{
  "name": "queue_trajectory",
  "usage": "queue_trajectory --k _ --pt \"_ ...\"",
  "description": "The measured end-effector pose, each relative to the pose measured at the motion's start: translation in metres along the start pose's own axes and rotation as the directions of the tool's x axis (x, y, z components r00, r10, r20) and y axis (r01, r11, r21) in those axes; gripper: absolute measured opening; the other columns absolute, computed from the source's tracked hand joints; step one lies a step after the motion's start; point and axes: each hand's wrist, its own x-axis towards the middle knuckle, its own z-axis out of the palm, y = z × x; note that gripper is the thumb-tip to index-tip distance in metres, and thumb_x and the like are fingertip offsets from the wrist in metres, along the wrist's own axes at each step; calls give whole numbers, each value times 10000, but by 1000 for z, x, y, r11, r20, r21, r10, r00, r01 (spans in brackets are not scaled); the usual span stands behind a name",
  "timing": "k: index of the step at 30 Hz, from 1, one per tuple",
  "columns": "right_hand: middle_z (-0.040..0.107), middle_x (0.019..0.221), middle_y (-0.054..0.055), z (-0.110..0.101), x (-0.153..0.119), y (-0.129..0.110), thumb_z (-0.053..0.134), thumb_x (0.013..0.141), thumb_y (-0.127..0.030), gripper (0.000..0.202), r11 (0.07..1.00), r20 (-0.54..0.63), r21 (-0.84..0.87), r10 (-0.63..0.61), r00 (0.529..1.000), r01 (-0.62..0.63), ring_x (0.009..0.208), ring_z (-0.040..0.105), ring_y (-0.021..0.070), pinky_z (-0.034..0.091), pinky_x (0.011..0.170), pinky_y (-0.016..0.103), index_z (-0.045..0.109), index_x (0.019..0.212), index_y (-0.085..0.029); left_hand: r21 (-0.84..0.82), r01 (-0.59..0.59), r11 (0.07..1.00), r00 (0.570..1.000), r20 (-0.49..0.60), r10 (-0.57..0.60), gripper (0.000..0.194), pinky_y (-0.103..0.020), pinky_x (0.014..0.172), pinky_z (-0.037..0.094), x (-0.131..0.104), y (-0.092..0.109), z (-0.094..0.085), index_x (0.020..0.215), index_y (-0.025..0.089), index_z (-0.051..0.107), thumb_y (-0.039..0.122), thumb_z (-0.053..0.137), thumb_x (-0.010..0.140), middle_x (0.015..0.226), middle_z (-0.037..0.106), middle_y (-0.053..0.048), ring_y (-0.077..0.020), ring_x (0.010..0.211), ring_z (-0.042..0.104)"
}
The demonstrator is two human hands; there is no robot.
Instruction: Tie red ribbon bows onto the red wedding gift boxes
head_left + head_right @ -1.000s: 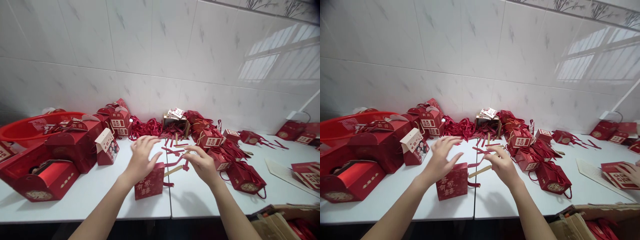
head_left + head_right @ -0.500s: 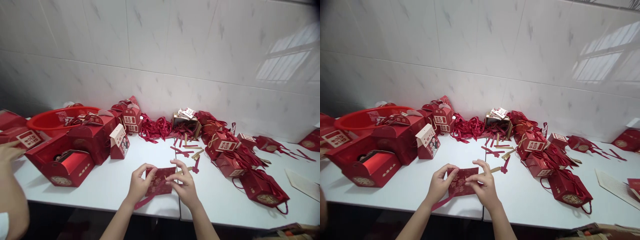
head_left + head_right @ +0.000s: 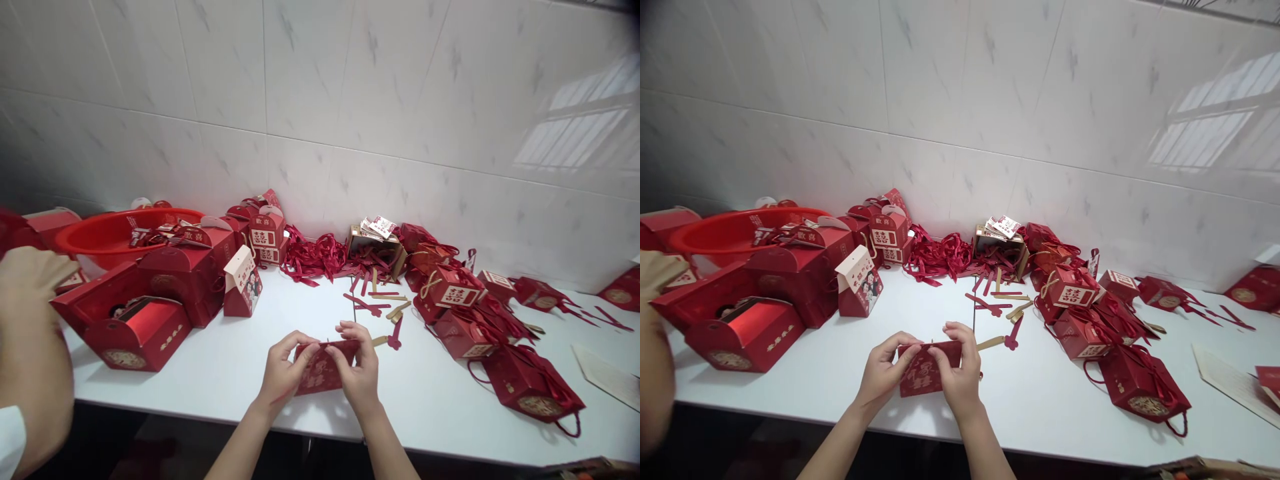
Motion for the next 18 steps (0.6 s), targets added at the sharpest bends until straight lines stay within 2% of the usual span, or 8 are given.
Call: queue_trajectory --k 2,3,5,7,9,11,14,18 --pt "625 959 63 0 -2 0 673 773 -209 292 995 7 55 78 997 -78 869 622 197 540 740 339 553 1039 -225 -24 -10 1000 999 50 12 190 -262 669 489 -2 2 -5 745 182 650 337 578 826 738 667 -36 -175 712 620" --pt "624 879 42 -2 -3 0 678 769 -211 248 993 35 73 95 995 -97 787 619 178 536 679 307 563 988 -220 -38 -9 999 996 85 12 172 -266 689 492 -4 3 -8 770 184 653 329 580 825 760 669 -38 -179 735 623" --pt "580 737 2 -5 -6 -2 677 769 -199 122 992 86 101 69 994 -78 659 579 145 498 578 261 571 827 -216 -95 3 995 986 169 13 165 -291 764 495 -7 4 -15 898 194 659 316 565 840 801 672 -44 -190 793 630" --pt "556 705 -7 -9 -8 -6 672 773 -173 118 993 100 120 0 995 -12 632 553 134 470 547 247 563 763 -218 -195 21 981 973 229 25 235 -336 864 480 -11 3 -23 1060 203 620 301 525 867 888 678 -66 -212 896 631" --pt "568 723 -2 -11 -10 -9 664 778 -140 128 991 112 123 -61 992 48 667 560 139 471 569 251 571 801 -225 -292 12 956 973 224 56 283 -374 949 445 -17 0 -32 1147 207 572 267 506 879 1032 658 -99 -235 1029 599" --pt "572 739 2 -11 -10 -13 652 786 -114 145 991 122 102 -94 988 81 695 564 141 474 592 257 569 825 -226 -333 -43 942 981 167 103 290 -398 996 413 -23 -4 -39 1144 206 565 223 535 857 1146 605 -118 -257 1130 541" --pt "551 751 1 -12 -8 -18 636 794 -96 154 994 69 80 -84 994 79 685 554 131 470 575 245 551 830 -219 -257 -90 962 982 136 129 328 -403 986 419 -33 -7 -49 1146 206 549 162 550 820 1165 567 -122 -264 1147 509" --pt "543 761 -1 -16 -3 -22 620 799 -76 170 993 14 62 -102 995 101 689 549 125 470 564 230 540 840 -221 32 -1 999 967 257 -7 375 -360 960 421 -44 2 -58 1161 234 522 130 543 801 1019 604 -67 -211 1031 554"
